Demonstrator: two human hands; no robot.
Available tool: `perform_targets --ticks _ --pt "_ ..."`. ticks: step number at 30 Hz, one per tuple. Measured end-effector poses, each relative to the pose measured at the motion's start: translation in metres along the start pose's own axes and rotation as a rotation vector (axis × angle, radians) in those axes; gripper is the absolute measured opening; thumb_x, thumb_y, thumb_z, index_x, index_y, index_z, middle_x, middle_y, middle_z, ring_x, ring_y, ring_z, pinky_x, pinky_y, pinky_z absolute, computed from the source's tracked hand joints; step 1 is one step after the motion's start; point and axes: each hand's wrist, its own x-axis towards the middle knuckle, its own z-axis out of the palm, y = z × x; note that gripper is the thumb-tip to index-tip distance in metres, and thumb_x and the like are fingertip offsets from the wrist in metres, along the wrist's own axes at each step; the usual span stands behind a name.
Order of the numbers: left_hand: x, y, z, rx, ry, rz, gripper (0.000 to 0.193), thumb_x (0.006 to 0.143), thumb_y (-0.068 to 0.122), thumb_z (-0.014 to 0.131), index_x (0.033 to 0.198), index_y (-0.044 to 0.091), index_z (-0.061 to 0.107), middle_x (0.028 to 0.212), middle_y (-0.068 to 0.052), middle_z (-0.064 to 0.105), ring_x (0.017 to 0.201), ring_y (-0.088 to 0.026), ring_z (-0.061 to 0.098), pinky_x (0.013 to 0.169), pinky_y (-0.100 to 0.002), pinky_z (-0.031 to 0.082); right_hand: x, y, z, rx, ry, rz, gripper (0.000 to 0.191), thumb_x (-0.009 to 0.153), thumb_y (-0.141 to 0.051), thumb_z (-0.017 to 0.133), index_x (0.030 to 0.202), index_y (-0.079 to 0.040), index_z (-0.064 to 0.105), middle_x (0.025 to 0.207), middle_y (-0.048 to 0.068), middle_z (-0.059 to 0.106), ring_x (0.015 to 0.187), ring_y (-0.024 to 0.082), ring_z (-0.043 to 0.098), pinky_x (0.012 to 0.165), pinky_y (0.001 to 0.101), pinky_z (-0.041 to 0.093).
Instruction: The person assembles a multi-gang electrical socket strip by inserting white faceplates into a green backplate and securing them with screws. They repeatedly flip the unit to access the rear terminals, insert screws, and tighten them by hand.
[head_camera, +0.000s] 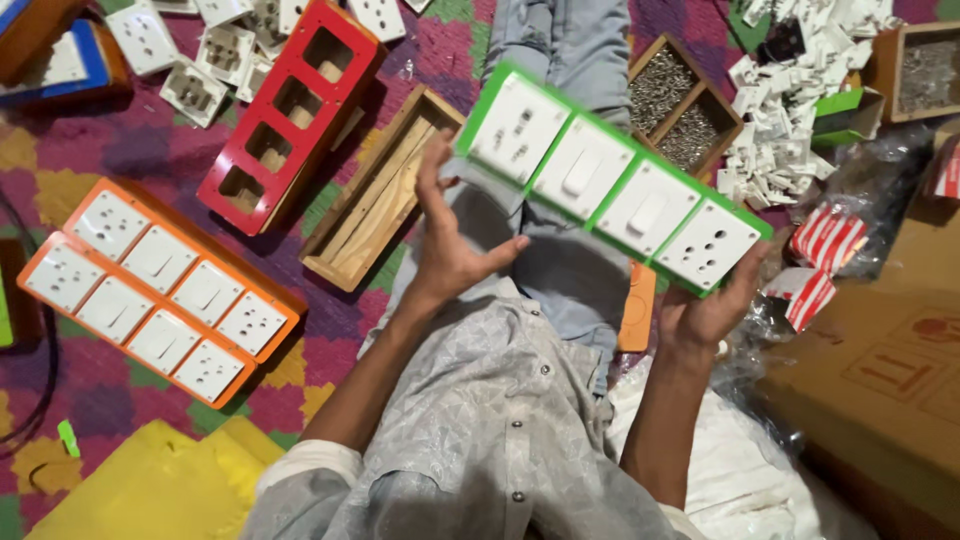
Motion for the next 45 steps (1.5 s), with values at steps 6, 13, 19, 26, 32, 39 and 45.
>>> perform_targets --ticks 6,13,19,26,32,39,45 --pt "-0.013 -0.009 -0.042 -0.581 -0.08 -0.502 0.049 0.091 0.017 0.083 0.131 -0.007 0.067 0.118 -0.02 0.072 0.111 -0.026 0.069 0.106 -0.04 0.054 -0.008 0.017 0.008 0.014 -0.1 0.093 0.045 0.116 -0.041 0.046 0.135 -0.004 0.062 0.126 0.007 0.07 0.116 0.019 0.07 0.102 0.0339 0.058" --pt "-0.034 -0.015 -0.067 -0.676 -0.076 -0.324 0.046 0.085 0.007 0.076 0.128 -0.001 0.063 0.123 -0.01 0.069 0.122 -0.02 0.062 0.113 -0.038 0.045 -0.012 0.031 0.027 0.032 -0.024 0.2 0.039 0.114 -0.039 0.048 0.13 -0.008 0.063 0.112 0.004 0.072 0.091 0.013 0.071 0.073 0.0274 0.056" --pt "-0.018 0.004 -0.076 -0.67 -0.013 -0.284 0.081 0.083 0.014 0.08 0.153 0.0 0.042 0.149 -0.015 0.05 0.142 -0.024 0.05 0.127 -0.041 0.039 -0.021 0.029 0.041 -0.051 -0.048 0.166 0.037 0.117 -0.04 0.05 0.13 -0.007 0.062 0.099 0.004 0.071 0.07 0.009 0.067 0.05 0.0229 0.047" --pt "0.006 0.049 -0.124 0.473 -0.14 0.116 0.13 0.065 0.05 0.096 0.161 0.003 0.023 0.165 -0.021 0.029 0.155 -0.039 0.031 0.13 -0.051 0.029 -0.014 0.007 0.071 -0.249 -0.274 0.216 0.047 0.116 -0.046 0.048 0.129 -0.004 0.063 0.099 0.005 0.072 0.072 0.011 0.067 0.051 0.0239 0.046" --pt "-0.005 0.032 -0.107 0.605 -0.332 0.046 0.114 0.058 0.037 0.095 0.153 0.003 0.041 0.147 -0.02 0.056 0.131 -0.035 0.058 0.112 -0.047 0.047 -0.002 0.028 0.124 -0.2 -0.563 0.484 0.052 0.118 -0.048 0.043 0.133 -0.001 0.06 0.102 0.008 0.071 0.082 0.015 0.068 0.063 0.0291 0.053" --pt "-0.018 -0.031 -0.113 0.714 0.02 -0.269 0.103 0.058 0.042 0.1 0.136 -0.004 0.052 0.122 -0.023 0.065 0.111 -0.039 0.066 0.096 -0.047 0.053 0.004 0.057 0.128 -0.443 -0.588 0.215 0.061 0.112 -0.05 0.04 0.14 0.002 0.052 0.128 0.015 0.067 0.102 0.02 0.069 0.077 0.0265 0.053" --pt "-0.018 -0.081 -0.099 0.816 -0.027 -0.335 0.114 0.043 0.043 0.103 0.133 -0.004 0.052 0.128 -0.024 0.063 0.12 -0.04 0.062 0.104 -0.046 0.048 -0.002 0.089 0.075 -0.393 -0.464 0.288 0.05 0.113 -0.04 0.044 0.132 0.005 0.056 0.115 0.016 0.069 0.091 0.019 0.069 0.074 0.0266 0.052"
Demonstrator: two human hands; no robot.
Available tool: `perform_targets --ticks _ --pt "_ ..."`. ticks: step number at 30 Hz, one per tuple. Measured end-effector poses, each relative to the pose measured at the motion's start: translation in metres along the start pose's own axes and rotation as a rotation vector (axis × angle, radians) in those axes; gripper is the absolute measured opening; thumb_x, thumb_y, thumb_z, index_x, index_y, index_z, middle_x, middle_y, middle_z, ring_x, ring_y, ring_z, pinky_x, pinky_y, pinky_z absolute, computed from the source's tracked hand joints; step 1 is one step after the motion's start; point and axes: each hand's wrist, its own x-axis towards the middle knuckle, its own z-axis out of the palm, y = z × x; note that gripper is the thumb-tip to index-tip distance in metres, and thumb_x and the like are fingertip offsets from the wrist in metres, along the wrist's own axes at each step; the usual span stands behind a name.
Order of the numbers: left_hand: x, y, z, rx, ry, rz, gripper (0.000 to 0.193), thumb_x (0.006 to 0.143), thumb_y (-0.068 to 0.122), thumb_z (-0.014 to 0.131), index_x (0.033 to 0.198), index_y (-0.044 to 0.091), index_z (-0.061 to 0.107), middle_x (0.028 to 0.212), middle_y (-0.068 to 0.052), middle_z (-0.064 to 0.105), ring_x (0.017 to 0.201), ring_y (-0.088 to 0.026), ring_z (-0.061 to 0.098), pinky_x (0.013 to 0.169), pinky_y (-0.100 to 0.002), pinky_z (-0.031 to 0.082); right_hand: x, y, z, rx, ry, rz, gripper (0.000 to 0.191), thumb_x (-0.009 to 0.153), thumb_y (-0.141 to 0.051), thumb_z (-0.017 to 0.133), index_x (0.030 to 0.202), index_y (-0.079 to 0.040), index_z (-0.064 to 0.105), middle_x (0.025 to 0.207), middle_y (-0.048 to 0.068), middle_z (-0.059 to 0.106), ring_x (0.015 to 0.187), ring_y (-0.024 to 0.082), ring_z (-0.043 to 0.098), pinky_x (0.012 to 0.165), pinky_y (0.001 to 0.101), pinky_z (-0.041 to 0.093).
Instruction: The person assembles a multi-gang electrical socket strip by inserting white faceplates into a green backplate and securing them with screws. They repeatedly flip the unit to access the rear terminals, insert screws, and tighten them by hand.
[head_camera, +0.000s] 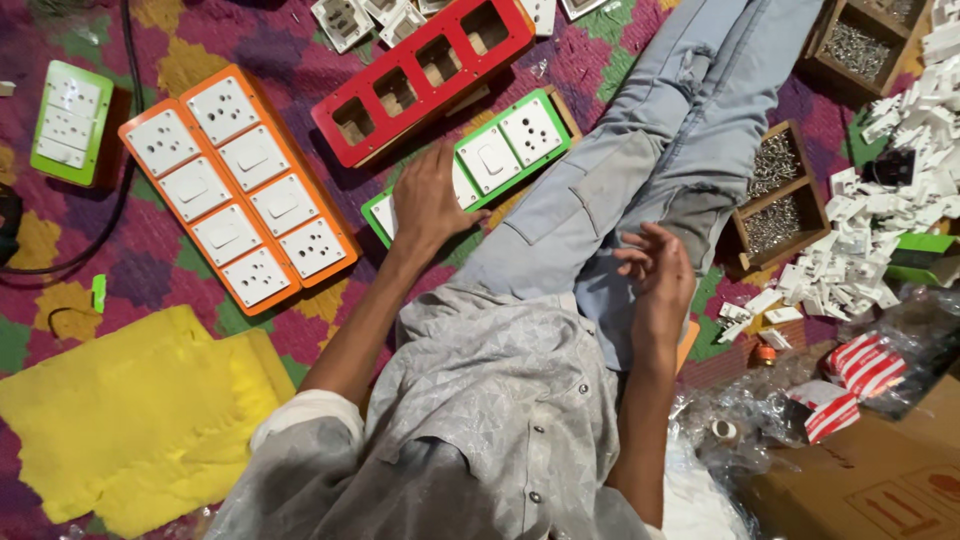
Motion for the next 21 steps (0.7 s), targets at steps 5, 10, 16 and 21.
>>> perform_targets --ticks 5,10,16,21 --pt "0.0 -0.003 0.02 -0.02 0.009 -0.002 0.125 0.039 0.047 0.104 0.137 -0.006 0.048 0.133 -0.027 0.06 0.123 -0.04 0.058 0.106 -0.047 0.044 -0.006 0.016 -0.012 0.036 0.05 -0.025 0.044 0.115 -0.035 0.045 0.129 0.004 0.059 0.107 0.015 0.07 0.088 0.017 0.068 0.075 0.026 0.053" --pt "0.007 0.002 0.029 -0.045 -0.032 -0.04 0.126 0.041 0.048 0.102 0.14 -0.006 0.046 0.136 -0.025 0.059 0.129 -0.038 0.056 0.112 -0.045 0.043 0.0 0.015 -0.005 0.021 0.037 -0.025 0.042 0.114 -0.033 0.047 0.126 0.005 0.06 0.105 0.014 0.071 0.086 0.016 0.068 0.072 0.0263 0.053" --pt "0.005 -0.002 0.038 0.035 0.018 0.053 0.123 0.045 0.051 0.102 0.139 -0.006 0.045 0.138 -0.023 0.055 0.132 -0.039 0.05 0.112 -0.05 0.039 -0.002 0.016 -0.005 0.05 0.037 -0.029 0.04 0.114 -0.031 0.047 0.127 0.004 0.06 0.105 0.014 0.07 0.086 0.016 0.068 0.072 0.0261 0.053" --pt "0.01 -0.009 0.052 0.099 -0.042 0.01 0.122 0.046 0.041 0.1 0.143 -0.005 0.042 0.133 -0.021 0.056 0.124 -0.037 0.053 0.103 -0.049 0.044 0.001 0.022 -0.005 0.067 0.008 -0.019 0.037 0.114 -0.031 0.05 0.129 0.002 0.059 0.104 0.013 0.07 0.086 0.016 0.068 0.072 0.0266 0.053"
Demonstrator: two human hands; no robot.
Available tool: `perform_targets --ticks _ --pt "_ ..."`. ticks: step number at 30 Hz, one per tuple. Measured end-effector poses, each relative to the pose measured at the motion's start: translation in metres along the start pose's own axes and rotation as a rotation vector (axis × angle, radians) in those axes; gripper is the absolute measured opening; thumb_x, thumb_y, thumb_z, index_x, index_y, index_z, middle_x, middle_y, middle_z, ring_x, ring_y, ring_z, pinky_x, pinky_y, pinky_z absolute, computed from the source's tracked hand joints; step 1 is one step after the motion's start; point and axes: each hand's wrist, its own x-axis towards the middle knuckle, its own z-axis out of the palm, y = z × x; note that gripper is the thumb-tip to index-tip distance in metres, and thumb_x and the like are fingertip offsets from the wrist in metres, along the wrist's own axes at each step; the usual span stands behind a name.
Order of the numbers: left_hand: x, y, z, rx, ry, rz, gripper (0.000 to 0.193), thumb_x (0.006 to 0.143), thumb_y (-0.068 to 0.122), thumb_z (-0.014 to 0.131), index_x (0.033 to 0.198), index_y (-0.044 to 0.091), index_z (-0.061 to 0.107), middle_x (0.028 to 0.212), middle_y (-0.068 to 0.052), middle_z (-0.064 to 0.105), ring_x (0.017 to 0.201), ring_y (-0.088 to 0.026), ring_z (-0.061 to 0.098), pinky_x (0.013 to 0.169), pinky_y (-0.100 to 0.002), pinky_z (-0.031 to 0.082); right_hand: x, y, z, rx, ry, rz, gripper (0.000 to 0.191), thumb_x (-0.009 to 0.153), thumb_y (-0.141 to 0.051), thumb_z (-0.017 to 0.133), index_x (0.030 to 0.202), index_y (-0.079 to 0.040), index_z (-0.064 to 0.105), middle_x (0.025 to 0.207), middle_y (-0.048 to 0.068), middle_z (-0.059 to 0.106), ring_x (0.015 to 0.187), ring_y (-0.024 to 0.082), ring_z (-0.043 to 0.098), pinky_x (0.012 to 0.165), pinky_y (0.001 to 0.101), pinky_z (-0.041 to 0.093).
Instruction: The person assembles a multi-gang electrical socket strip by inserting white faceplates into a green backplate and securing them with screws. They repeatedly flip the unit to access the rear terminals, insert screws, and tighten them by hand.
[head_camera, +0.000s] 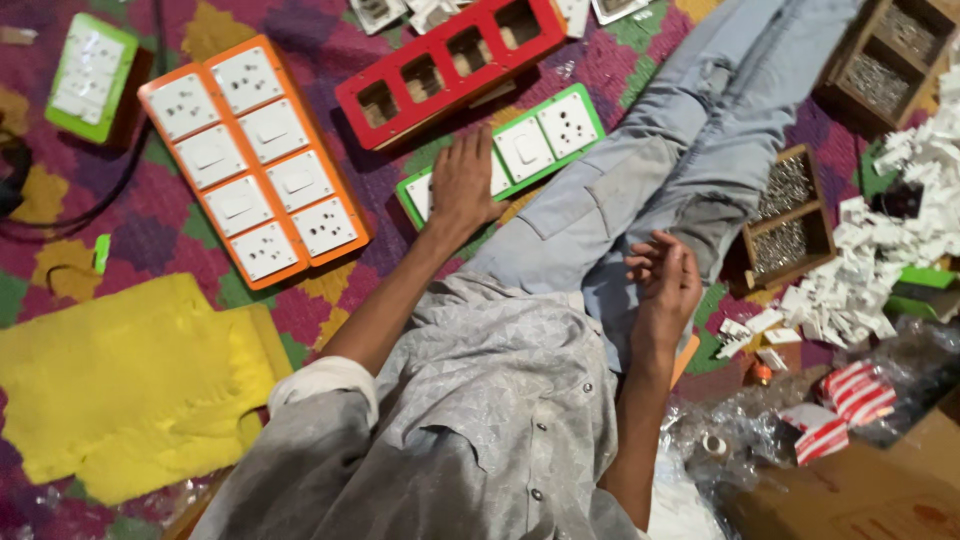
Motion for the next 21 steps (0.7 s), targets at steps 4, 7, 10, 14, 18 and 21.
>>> perform_targets --ticks 4,7,10,14,18,21 --pt "0.001 -0.007 -0.003 -0.098 -0.03 -0.062 0.118 0.04 0.038 0.099 0.137 -0.003 0.046 0.126 -0.019 0.058 0.12 -0.038 0.055 0.097 -0.049 0.046 -0.002 0.003 0.001 -0.01 0.009 -0.009 0.038 0.115 -0.033 0.051 0.129 0.001 0.06 0.106 0.012 0.071 0.089 0.016 0.068 0.077 0.0268 0.053" --pt "-0.014 -0.01 -0.024 -0.163 0.069 -0.028 0.117 0.041 0.039 0.098 0.137 -0.003 0.046 0.119 -0.019 0.058 0.116 -0.039 0.056 0.098 -0.05 0.047 -0.001 0.002 0.0 0.013 -0.026 -0.016 0.037 0.116 -0.034 0.051 0.13 0.0 0.059 0.107 0.012 0.07 0.091 0.016 0.068 0.079 0.0271 0.052" --pt "-0.038 -0.01 -0.057 -0.13 0.216 -0.044 0.114 0.042 0.041 0.097 0.134 -0.003 0.047 0.118 -0.019 0.058 0.113 -0.037 0.057 0.095 -0.049 0.048 0.001 0.003 0.0 0.02 -0.042 -0.011 0.037 0.117 -0.034 0.051 0.13 -0.001 0.059 0.107 0.011 0.071 0.091 0.016 0.068 0.079 0.027 0.052" --pt "-0.058 -0.031 -0.112 -0.111 0.203 -0.138 0.116 0.051 0.05 0.098 0.138 -0.005 0.045 0.116 -0.019 0.058 0.105 -0.033 0.058 0.091 -0.047 0.05 0.001 0.002 0.002 -0.018 -0.054 -0.028 0.034 0.119 -0.031 0.051 0.13 0.0 0.059 0.108 0.012 0.071 0.09 0.016 0.067 0.078 0.0275 0.052" --pt "-0.064 -0.102 -0.17 -0.094 0.11 -0.323 0.099 0.06 0.047 0.099 0.136 0.005 0.053 0.116 -0.013 0.064 0.108 -0.029 0.061 0.098 -0.045 0.05 -0.002 -0.003 0.004 -0.037 -0.052 -0.05 0.032 0.12 -0.03 0.05 0.129 0.0 0.06 0.108 0.012 0.071 0.09 0.016 0.067 0.079 0.0276 0.052" --pt "-0.062 -0.175 -0.205 0.051 0.388 -0.08 0.103 0.049 0.032 0.1 0.139 0.006 0.057 0.122 -0.015 0.065 0.115 -0.036 0.061 0.105 -0.05 0.045 0.0 -0.005 0.007 -0.054 -0.045 -0.036 0.032 0.119 -0.029 0.049 0.129 -0.001 0.061 0.107 0.01 0.07 0.088 0.015 0.066 0.077 0.0266 0.051"
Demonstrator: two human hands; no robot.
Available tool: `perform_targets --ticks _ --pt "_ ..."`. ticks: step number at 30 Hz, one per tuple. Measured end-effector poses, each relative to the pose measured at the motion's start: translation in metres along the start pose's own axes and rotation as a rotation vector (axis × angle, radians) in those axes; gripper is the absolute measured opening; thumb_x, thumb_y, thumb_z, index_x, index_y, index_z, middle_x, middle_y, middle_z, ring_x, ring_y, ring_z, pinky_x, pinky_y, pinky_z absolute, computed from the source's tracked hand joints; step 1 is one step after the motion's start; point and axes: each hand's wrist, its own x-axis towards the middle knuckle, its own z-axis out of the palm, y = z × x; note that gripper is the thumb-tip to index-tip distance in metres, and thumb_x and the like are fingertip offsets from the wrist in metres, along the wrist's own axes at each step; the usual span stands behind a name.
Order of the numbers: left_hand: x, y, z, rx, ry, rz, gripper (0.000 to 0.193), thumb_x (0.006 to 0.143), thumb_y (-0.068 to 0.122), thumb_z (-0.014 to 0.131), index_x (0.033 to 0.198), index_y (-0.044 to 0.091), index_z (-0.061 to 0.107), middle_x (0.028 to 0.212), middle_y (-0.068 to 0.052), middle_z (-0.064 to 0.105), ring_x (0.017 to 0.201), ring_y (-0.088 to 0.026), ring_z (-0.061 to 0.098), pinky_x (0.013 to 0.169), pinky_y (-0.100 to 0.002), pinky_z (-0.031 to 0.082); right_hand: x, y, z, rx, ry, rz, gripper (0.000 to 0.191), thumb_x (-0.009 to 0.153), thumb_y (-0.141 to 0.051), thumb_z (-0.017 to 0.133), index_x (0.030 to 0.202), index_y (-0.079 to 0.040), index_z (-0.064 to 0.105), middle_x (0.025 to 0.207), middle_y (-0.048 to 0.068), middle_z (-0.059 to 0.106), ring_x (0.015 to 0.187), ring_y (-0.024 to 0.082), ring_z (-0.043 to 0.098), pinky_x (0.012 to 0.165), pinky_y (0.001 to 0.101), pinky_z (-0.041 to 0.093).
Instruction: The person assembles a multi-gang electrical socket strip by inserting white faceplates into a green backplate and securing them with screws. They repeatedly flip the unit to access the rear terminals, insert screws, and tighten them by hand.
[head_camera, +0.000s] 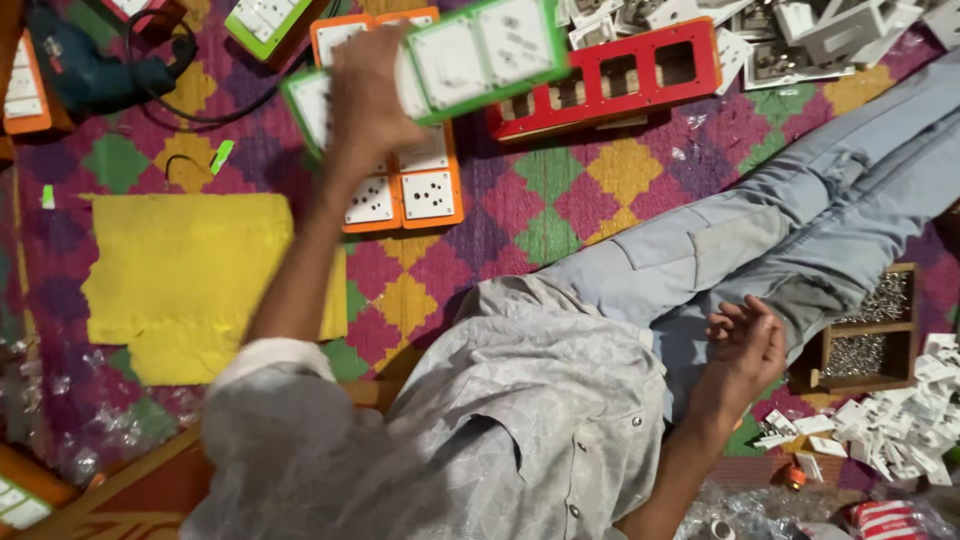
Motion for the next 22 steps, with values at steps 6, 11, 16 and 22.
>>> perform_targets --ticks 6,11,16,22 --pt "0.023 -0.12 -0.007 0.038 -0.011 0.12 0.104 0.048 0.026 0.098 0.14 0.002 0.058 0.133 -0.018 0.066 0.125 -0.04 0.059 0.109 -0.055 0.04 0.001 -0.003 0.007 -0.015 0.014 0.009 0.029 0.118 -0.026 0.05 0.126 -0.001 0.062 0.105 0.01 0.07 0.086 0.015 0.066 0.078 0.0261 0.053" --pt "0.04 -0.138 0.006 0.116 -0.36 -0.064 0.103 0.051 0.026 0.097 0.143 0.002 0.056 0.129 -0.02 0.063 0.126 -0.041 0.057 0.11 -0.056 0.041 0.004 -0.002 0.008 -0.053 0.01 -0.003 0.029 0.117 -0.026 0.051 0.126 -0.001 0.063 0.105 0.011 0.07 0.086 0.015 0.066 0.076 0.0256 0.052" --pt "0.044 -0.091 -0.006 0.186 -0.299 0.11 0.138 0.042 0.041 0.103 0.156 0.002 0.036 0.152 -0.024 0.044 0.141 -0.042 0.037 0.113 -0.06 0.03 0.003 0.001 0.004 -0.045 -0.002 -0.008 0.029 0.118 -0.026 0.052 0.126 0.0 0.062 0.106 0.011 0.07 0.087 0.016 0.066 0.076 0.0258 0.051" --pt "0.063 0.062 -0.037 -0.29 -0.137 0.081 0.097 0.089 0.052 0.093 0.154 0.008 0.037 0.156 -0.016 0.043 0.149 -0.037 0.041 0.13 -0.048 0.037 0.003 0.006 -0.002 -0.085 0.008 -0.006 0.03 0.117 -0.028 0.052 0.127 -0.001 0.062 0.107 0.011 0.07 0.088 0.016 0.067 0.078 0.0271 0.052"
